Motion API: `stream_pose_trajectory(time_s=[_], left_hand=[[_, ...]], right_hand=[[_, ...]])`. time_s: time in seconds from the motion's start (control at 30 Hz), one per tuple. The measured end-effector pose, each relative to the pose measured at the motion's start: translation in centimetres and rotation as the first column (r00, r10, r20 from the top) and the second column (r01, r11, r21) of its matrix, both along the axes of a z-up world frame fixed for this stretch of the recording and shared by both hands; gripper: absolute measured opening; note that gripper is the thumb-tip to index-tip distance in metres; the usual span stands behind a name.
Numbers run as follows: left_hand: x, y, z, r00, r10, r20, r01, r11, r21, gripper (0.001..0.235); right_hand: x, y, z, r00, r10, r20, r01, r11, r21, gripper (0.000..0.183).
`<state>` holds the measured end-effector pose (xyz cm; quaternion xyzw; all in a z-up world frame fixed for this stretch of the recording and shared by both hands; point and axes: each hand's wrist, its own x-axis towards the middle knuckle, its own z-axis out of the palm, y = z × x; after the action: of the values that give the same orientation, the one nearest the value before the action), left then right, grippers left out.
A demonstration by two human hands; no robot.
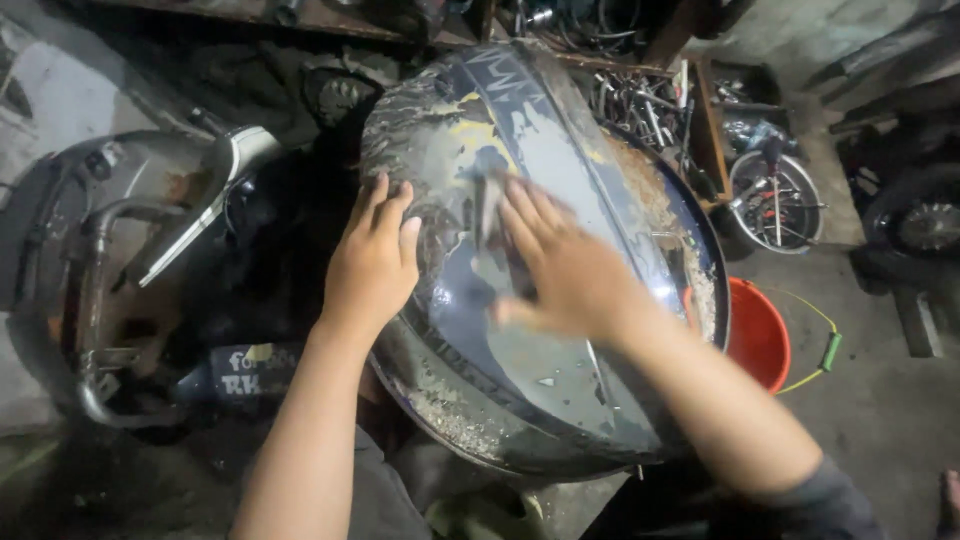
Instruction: The person sands a curved metal object, likely a motorcycle part, using a sanding block. They rub the surface by hand and use a brush to clean off debris before continuing to sand the surface.
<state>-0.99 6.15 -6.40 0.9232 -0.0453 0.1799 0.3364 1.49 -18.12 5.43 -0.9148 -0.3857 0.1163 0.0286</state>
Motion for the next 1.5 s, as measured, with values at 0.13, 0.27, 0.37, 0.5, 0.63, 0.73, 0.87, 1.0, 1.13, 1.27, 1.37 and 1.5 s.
stream_pose_trajectory(time_s=[0.13,0.27,0.37,0.5,0.63,0.73,0.87,1.0,1.13,1.27,1.37,1.5], left_hand=[[-0.1,0.1,0.4,0.996,-0.023,0.082,0.018,0.998,0.060,0.042],[0.1,0.4,1.2,0.987,-0.028,0.160,0.007,0.991,0.132,0.036],[-0.4,0.3,1.4,0.997,-0.033,0.070,0.026,0.994,0.106,0.043],[0.2,0.4,1.6,0.999,-0.029,0.025,0.026,0.994,0.107,0.036],[-0.1,0.4,1.6,0.999,-0.033,0.002,0.032,0.990,0.141,0.042],[-0.1,0.2,1.6,0.999,-0.032,-0.014,0.034,0.990,0.138,0.043],[-0.1,0.4,1.4,0.999,-0.023,-0.041,0.028,0.992,0.123,0.044],[-0.3,0.6,1.2,1.000,-0.021,0.008,0.020,0.993,0.120,0.042],[-0.3,0.3,0.7,0.987,0.045,0.156,-0.083,0.967,0.243,0.036],[0.0,0.4,0.8,0.999,-0.013,0.035,0.007,0.987,0.160,0.043],[0.0,0.6,0.5,0.997,-0.023,0.075,0.010,0.986,0.169,0.041],[0.5,0.7,0.5,0.997,-0.013,0.081,-0.003,0.981,0.196,0.041]], right_hand=[[8.0,5.0,1.5,0.991,-0.034,-0.129,0.021,0.995,-0.098,0.123],[13.1,7.2,0.7,0.982,-0.066,-0.177,0.045,0.992,-0.121,0.113],[12.6,6.8,1.3,0.959,-0.091,-0.270,0.078,0.995,-0.057,0.107],[7.6,4.5,3.5,0.979,-0.004,-0.205,-0.010,0.998,-0.067,0.102],[0.4,-0.7,2.0,0.985,0.118,-0.128,-0.119,0.993,-0.002,0.122],[-6.0,-6.3,-1.7,0.627,0.442,0.642,-0.097,0.862,-0.498,0.138],[-7.4,-6.0,-3.1,0.981,0.077,0.176,-0.069,0.996,-0.050,0.128],[-0.9,-0.7,-0.1,0.997,0.045,0.066,-0.039,0.995,-0.095,0.114],[8.5,3.5,-0.4,0.999,0.040,0.028,-0.037,0.993,-0.108,0.107],[15.3,8.2,-0.4,0.983,-0.122,-0.138,0.104,0.986,-0.130,0.107],[15.1,8.3,-0.2,0.976,-0.144,-0.166,0.130,0.987,-0.092,0.107],[10.2,4.7,1.6,0.985,-0.046,-0.164,0.032,0.996,-0.087,0.110]])
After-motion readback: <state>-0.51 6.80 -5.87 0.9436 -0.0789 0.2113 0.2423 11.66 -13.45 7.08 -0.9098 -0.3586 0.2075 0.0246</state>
